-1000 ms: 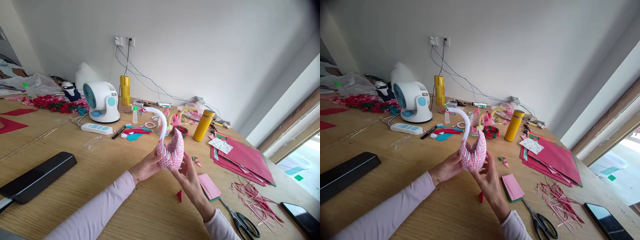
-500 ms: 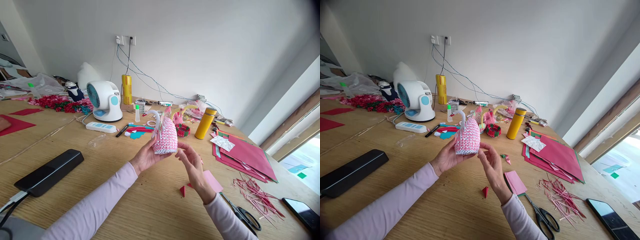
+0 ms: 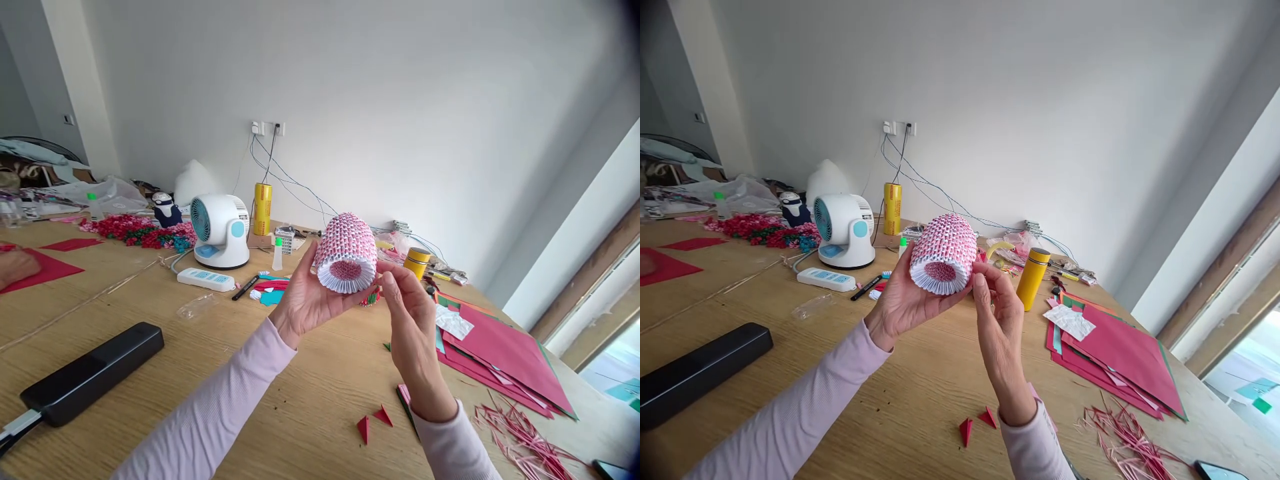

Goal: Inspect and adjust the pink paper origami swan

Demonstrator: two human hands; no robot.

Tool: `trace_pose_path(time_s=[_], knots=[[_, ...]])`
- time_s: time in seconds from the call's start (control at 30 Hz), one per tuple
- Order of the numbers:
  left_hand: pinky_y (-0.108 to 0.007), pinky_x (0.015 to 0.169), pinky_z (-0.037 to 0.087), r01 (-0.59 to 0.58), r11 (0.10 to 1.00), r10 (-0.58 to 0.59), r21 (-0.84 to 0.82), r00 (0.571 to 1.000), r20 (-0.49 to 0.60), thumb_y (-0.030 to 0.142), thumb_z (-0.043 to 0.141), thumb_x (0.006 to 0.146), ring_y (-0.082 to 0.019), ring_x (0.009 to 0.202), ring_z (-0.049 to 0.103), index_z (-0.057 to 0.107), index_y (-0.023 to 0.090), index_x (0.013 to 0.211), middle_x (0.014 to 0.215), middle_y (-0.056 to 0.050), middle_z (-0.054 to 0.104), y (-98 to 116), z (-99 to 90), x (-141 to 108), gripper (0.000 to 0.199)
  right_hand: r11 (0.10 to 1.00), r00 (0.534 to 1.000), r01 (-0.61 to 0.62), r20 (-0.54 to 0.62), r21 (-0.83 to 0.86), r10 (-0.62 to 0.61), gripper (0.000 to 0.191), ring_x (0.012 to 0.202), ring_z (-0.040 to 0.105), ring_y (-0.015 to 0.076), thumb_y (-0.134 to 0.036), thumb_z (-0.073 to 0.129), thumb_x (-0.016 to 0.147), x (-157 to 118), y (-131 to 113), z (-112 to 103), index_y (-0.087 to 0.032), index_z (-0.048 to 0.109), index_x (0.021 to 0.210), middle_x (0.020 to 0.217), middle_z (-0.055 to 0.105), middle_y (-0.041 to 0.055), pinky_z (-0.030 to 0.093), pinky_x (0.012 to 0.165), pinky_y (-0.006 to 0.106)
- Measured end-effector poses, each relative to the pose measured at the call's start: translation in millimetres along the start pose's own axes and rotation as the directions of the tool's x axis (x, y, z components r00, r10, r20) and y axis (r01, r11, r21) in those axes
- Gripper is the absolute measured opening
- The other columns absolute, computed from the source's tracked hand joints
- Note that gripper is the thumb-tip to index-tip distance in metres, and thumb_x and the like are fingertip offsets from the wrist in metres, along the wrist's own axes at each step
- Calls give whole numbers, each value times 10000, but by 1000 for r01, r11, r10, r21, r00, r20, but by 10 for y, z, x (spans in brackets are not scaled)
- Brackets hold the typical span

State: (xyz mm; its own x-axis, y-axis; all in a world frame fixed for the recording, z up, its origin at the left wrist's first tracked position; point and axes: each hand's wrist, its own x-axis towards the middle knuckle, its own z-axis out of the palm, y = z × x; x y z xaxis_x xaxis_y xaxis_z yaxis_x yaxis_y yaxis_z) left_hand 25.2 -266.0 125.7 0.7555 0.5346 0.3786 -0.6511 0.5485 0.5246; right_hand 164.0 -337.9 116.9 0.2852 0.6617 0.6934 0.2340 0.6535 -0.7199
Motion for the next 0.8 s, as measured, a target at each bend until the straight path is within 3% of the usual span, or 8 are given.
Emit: trace_pose_path(time_s=[0.17, 0.3, 0.5, 0.67, 0.8], knots=[[-420, 1116, 376, 44, 999, -45, 6, 997, 57, 677, 480, 877, -296, 1293, 514, 384, 91, 1439, 1371, -180, 554, -56, -46, -25, 817, 999, 1000, 26, -3, -41, -26, 246, 962, 612, 215, -427, 560, 928, -11, -26, -75, -237, 679, 1030, 1007, 687, 54, 493, 861, 355], [-460, 1077, 409, 21, 997, -27, 73, 997, 69, 656, 533, 863, -315, 1266, 538, 386, 118, 1446, 1393, -187, 539, -41, -154, -35, 807, 1000, 1000, -13, 3, -25, 13, 274, 924, 618, 207, -472, 560, 921, -2, -31, -86, -224, 660, 978, 1009, 682, 61, 512, 820, 338], [-538, 1052, 439, -99, 962, 82, 256, 994, 79, 449, 626, 891, -341, 1296, 512, 486, 205, 1379, 1381, -126, 569, 93, -338, -87, 564, 992, 968, -123, 217, -21, 125, 484, 1112, 613, 249, -541, 547, 907, 6, -49, -125, -264, 506, 1301, 1195, 652, 86, 517, 913, 407], [-381, 1053, 470, -82, 935, 78, 345, 997, 27, 337, 747, 813, -285, 1285, 534, 617, 165, 1230, 1253, -101, 663, 164, -498, -109, 469, 987, 935, -155, 319, -30, 156, 668, 1202, 571, 281, -527, 658, 834, 18, 23, -84, -271, 418, 1401, 1330, 591, 115, 502, 968, 462], [-271, 917, 536, -61, 936, 68, 348, 998, -6, 314, 777, 789, -238, 1185, 611, 644, 178, 1191, 1190, -85, 695, 131, -558, -81, 445, 988, 945, -155, 287, -23, 155, 714, 1173, 589, 281, -487, 701, 808, 18, 125, -35, -257, 402, 1414, 1286, 614, 123, 510, 965, 472]])
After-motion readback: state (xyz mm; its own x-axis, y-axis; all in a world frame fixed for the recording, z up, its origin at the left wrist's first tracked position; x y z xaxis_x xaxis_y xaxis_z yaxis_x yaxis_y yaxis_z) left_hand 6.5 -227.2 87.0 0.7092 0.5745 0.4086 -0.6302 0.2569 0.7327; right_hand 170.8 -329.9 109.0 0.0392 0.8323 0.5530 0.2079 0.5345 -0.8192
